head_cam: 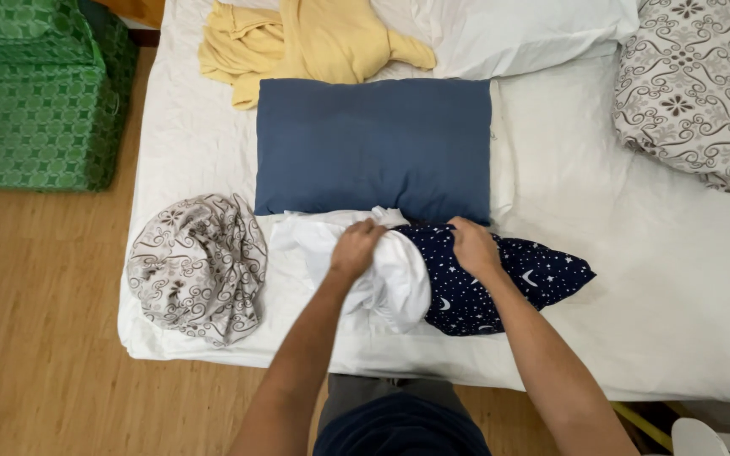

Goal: The person puts a dark blue pillowcase with a moon and star pattern onto a pillow, then puts a white pillowcase with a grey floral pattern onto another pillow. The person smooths the cases and adjusts the pillows on the bed.

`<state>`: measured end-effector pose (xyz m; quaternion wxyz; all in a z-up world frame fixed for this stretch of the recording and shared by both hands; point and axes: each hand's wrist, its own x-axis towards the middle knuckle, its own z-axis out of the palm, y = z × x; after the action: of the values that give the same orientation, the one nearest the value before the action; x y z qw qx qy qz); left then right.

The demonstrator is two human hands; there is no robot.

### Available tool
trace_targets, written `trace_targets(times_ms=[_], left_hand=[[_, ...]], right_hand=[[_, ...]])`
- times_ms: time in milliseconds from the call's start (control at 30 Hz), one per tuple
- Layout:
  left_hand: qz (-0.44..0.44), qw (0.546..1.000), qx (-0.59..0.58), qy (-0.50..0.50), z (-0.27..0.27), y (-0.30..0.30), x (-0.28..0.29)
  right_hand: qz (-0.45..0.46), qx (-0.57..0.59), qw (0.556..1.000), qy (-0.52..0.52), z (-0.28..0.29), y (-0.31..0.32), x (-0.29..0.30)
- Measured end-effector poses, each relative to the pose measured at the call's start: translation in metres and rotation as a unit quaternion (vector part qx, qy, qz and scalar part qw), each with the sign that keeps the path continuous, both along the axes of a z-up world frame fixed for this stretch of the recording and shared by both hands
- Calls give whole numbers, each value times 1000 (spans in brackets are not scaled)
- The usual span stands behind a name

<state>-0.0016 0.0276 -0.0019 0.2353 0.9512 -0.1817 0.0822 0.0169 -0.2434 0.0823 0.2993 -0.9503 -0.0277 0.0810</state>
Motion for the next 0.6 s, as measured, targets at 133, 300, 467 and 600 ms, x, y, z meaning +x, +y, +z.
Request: trace_targets(times_ms=[133,300,467,600], left_hand=[[15,999,35,-31,3,51,-3],[66,998,1,23,25,50,-12],[45,994,-78,58,52,1,-11],[27,975,-173,137,67,-24,-24]], right_hand=[[4,-34,998,57,8,-14,-1],[16,-153,988,29,-23,-12,2],[175,-98,970,-135,-10,34,-14],[230,-154,961,14,-51,58,-29]])
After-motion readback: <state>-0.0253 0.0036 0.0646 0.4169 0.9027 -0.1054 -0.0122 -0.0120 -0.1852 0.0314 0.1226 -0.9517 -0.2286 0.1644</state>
